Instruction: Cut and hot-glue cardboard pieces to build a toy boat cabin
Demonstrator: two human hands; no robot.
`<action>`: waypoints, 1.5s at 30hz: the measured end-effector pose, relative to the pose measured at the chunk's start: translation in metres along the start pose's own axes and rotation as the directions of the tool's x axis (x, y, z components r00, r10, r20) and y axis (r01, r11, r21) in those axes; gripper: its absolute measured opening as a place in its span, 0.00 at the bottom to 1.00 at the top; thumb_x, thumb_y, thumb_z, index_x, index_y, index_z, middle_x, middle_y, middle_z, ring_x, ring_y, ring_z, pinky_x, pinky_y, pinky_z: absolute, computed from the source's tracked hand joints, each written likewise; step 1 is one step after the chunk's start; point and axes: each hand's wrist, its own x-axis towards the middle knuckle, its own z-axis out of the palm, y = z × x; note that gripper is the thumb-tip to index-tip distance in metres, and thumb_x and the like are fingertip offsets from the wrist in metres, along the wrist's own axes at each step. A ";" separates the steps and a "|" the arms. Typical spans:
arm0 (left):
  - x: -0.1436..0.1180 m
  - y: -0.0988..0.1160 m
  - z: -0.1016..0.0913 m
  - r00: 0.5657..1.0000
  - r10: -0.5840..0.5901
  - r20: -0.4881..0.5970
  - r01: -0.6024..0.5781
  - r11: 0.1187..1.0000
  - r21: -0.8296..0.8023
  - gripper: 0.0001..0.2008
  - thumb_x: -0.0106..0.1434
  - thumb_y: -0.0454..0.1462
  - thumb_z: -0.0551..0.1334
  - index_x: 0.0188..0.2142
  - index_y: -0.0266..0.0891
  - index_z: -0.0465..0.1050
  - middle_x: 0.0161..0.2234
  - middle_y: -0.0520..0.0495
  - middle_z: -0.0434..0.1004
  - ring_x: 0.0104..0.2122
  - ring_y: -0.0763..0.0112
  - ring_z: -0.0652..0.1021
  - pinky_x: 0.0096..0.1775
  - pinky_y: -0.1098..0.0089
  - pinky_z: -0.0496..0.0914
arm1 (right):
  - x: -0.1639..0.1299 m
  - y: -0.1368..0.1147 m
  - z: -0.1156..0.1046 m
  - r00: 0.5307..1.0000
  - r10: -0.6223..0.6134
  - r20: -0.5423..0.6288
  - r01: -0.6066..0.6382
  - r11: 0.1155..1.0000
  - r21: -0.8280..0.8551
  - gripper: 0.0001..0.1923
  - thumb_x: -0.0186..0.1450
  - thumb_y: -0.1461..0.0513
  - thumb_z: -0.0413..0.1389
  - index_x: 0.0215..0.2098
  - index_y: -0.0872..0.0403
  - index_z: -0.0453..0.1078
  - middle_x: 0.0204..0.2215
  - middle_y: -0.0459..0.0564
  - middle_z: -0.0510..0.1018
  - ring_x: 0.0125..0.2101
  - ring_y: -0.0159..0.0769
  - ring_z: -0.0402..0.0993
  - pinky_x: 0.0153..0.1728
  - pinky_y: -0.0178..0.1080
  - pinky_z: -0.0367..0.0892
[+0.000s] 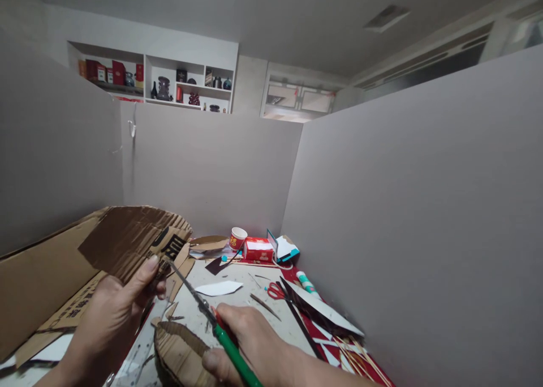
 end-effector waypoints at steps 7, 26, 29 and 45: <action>-0.002 0.003 0.003 0.996 0.085 -0.018 -0.085 0.996 0.014 0.20 0.61 0.50 0.63 0.21 0.38 0.73 0.23 0.48 0.75 0.27 0.67 0.75 0.32 0.71 0.68 | -0.001 0.007 0.002 0.998 -0.010 -0.062 0.006 0.998 -0.064 0.10 0.55 0.61 0.56 0.28 0.52 0.57 0.24 0.41 0.64 0.24 0.30 0.56 0.27 0.32 0.54; -0.003 0.002 0.001 0.997 0.076 -0.002 -0.076 0.992 -0.102 0.12 0.62 0.45 0.65 0.30 0.39 0.74 0.25 0.52 0.75 0.28 0.71 0.75 0.34 0.72 0.69 | 0.005 0.020 0.008 0.977 -0.179 -0.114 0.174 0.983 -0.052 0.15 0.60 0.55 0.54 0.25 0.51 0.51 0.19 0.39 0.57 0.20 0.28 0.51 0.23 0.32 0.51; -0.004 0.003 0.000 0.996 0.084 0.013 -0.082 0.990 -0.112 0.12 0.62 0.45 0.65 0.31 0.39 0.74 0.24 0.53 0.75 0.26 0.71 0.75 0.32 0.71 0.69 | 0.003 0.020 0.006 0.979 -0.162 -0.122 0.156 0.986 -0.056 0.16 0.60 0.56 0.54 0.24 0.51 0.51 0.19 0.39 0.55 0.20 0.28 0.50 0.23 0.32 0.49; -0.005 -0.003 0.005 0.976 0.178 -0.121 -0.155 0.972 0.178 0.18 0.61 0.49 0.63 0.22 0.41 0.72 0.23 0.51 0.76 0.27 0.67 0.76 0.35 0.68 0.67 | 0.002 0.008 0.002 0.995 0.064 -0.075 -0.083 0.955 -0.285 0.15 0.61 0.51 0.55 0.29 0.52 0.57 0.24 0.43 0.65 0.24 0.32 0.56 0.26 0.34 0.50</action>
